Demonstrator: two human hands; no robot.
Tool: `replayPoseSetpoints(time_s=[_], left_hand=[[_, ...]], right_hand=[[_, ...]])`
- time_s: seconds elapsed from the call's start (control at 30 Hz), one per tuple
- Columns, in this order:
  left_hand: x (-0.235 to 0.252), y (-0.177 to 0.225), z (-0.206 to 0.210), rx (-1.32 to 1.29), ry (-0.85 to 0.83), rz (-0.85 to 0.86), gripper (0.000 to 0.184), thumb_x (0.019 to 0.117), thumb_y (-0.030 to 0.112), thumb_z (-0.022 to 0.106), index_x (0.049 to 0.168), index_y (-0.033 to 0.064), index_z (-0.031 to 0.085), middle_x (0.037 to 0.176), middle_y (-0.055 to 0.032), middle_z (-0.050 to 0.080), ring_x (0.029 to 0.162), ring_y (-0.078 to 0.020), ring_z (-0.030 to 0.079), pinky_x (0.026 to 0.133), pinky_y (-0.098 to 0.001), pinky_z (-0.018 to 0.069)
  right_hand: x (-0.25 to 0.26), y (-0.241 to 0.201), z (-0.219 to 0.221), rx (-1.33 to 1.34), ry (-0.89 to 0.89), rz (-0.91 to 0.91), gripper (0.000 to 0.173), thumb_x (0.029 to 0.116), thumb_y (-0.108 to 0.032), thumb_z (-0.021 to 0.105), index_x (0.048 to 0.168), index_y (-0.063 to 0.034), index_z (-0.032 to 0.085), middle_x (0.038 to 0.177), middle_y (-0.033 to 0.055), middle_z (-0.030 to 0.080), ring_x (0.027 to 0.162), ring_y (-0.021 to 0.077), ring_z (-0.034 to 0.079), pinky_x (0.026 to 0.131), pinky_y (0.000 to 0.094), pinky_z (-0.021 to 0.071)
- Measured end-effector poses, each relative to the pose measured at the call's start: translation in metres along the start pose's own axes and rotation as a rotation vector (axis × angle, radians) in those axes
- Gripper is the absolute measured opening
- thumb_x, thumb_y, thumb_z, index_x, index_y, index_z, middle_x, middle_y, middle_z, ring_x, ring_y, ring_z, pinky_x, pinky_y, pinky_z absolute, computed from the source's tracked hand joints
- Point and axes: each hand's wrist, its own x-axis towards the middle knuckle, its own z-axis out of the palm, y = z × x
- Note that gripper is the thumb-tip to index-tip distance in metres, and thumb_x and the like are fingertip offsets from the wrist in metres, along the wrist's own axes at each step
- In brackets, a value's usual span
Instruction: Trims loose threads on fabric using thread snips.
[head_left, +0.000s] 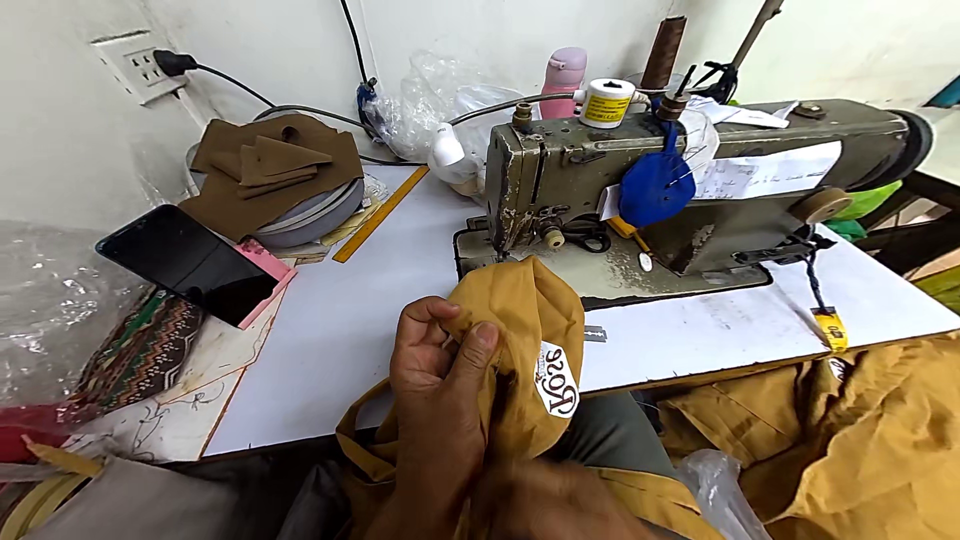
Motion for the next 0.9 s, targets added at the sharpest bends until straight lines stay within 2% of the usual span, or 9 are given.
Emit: replayPoseSetpoints(time_s=[0.13,0.17,0.27,0.43,0.5,0.57,0.6,0.7,0.9], left_hand=[[0.001,0.008,-0.01,-0.059,0.032,-0.045,0.012,0.0965,0.001,0.062,0.101,0.0099,0.069,0.09,-0.0052,0.07,0.082,-0.0112,0.07,0.076,-0.0302,0.0621],[-0.001,0.006,-0.012,-0.093,0.031,-0.076,0.014,0.096,0.0,0.063,0.104,0.0083,0.071,0.093,-0.007,0.071,0.085,-0.0131,0.071,0.078,-0.0326,0.0625],[-0.011,-0.007,-0.017,-0.175,0.01,-0.175,0.028,0.091,-0.005,0.067,0.118,0.0014,0.069,0.103,-0.0137,0.071,0.092,-0.0182,0.071,0.084,-0.0353,0.0614],[-0.016,-0.017,-0.02,-0.239,0.014,-0.23,0.053,0.0852,-0.011,0.07,0.137,-0.0017,0.06,0.115,-0.0211,0.068,0.102,-0.0236,0.07,0.089,-0.0385,0.0603],[-0.016,-0.016,-0.018,-0.259,0.015,-0.232,0.056,0.0854,-0.011,0.07,0.139,-0.0024,0.058,0.116,-0.0219,0.067,0.102,-0.0244,0.07,0.089,-0.0392,0.0603],[-0.015,-0.016,-0.014,-0.277,0.018,-0.224,0.059,0.0849,-0.011,0.07,0.141,-0.0022,0.056,0.116,-0.0215,0.068,0.102,-0.0241,0.071,0.09,-0.0389,0.0603],[-0.015,-0.016,-0.012,-0.276,0.024,-0.216,0.06,0.0845,-0.011,0.071,0.142,-0.0017,0.056,0.116,-0.0206,0.068,0.102,-0.0232,0.071,0.09,-0.038,0.0603],[-0.014,-0.019,-0.009,-0.254,0.019,-0.184,0.062,0.085,-0.01,0.071,0.144,-0.0011,0.054,0.118,-0.0196,0.068,0.103,-0.0219,0.07,0.091,-0.0367,0.0593],[-0.015,-0.024,-0.003,-0.272,0.042,-0.18,0.06,0.0848,-0.011,0.069,0.143,-0.0023,0.055,0.117,-0.0195,0.068,0.102,-0.0208,0.07,0.09,-0.0355,0.0594]], right_hand=[[0.01,0.048,-0.024,-0.104,0.224,0.051,0.058,0.1101,-0.051,0.034,0.101,-0.0007,0.06,0.126,0.0153,0.064,0.117,0.0158,0.063,0.097,0.0325,0.0544],[0.011,0.055,-0.028,-0.121,0.248,0.074,0.058,0.1104,-0.05,0.034,0.103,-0.0001,0.061,0.124,0.0144,0.064,0.117,0.0141,0.062,0.097,0.0314,0.0537],[0.015,0.067,-0.03,-0.148,0.278,0.15,0.054,0.1106,-0.049,0.034,0.103,-0.0037,0.062,0.102,0.0071,0.063,0.098,0.008,0.062,0.085,0.0267,0.0532],[0.015,0.064,-0.035,-0.093,0.278,0.162,0.052,0.1101,-0.05,0.035,0.102,-0.0068,0.062,0.094,0.0021,0.058,0.082,0.0038,0.057,0.072,0.0218,0.05],[0.013,0.061,-0.036,-0.113,0.3,0.134,0.051,0.1099,-0.05,0.037,0.101,-0.007,0.062,0.095,0.0024,0.06,0.085,0.0041,0.058,0.076,0.0218,0.0505],[0.01,0.059,-0.036,-0.171,0.325,0.085,0.049,0.1099,-0.047,0.04,0.102,-0.0051,0.063,0.1,0.0054,0.064,0.098,0.0076,0.062,0.086,0.0246,0.0534],[0.008,0.059,-0.035,-0.207,0.339,0.064,0.048,0.1096,-0.046,0.042,0.103,-0.0039,0.063,0.099,0.006,0.064,0.098,0.0079,0.063,0.085,0.0241,0.0539],[0.004,0.062,-0.031,-0.312,0.371,0.068,0.044,0.1085,-0.044,0.046,0.101,-0.0041,0.063,0.083,0.0029,0.061,0.074,0.0042,0.059,0.065,0.0202,0.0511],[0.004,0.067,-0.029,-0.496,0.402,0.108,0.044,0.1091,-0.045,0.045,0.1,-0.0054,0.063,0.076,0.0016,0.061,0.067,0.005,0.059,0.058,0.0219,0.0494]])
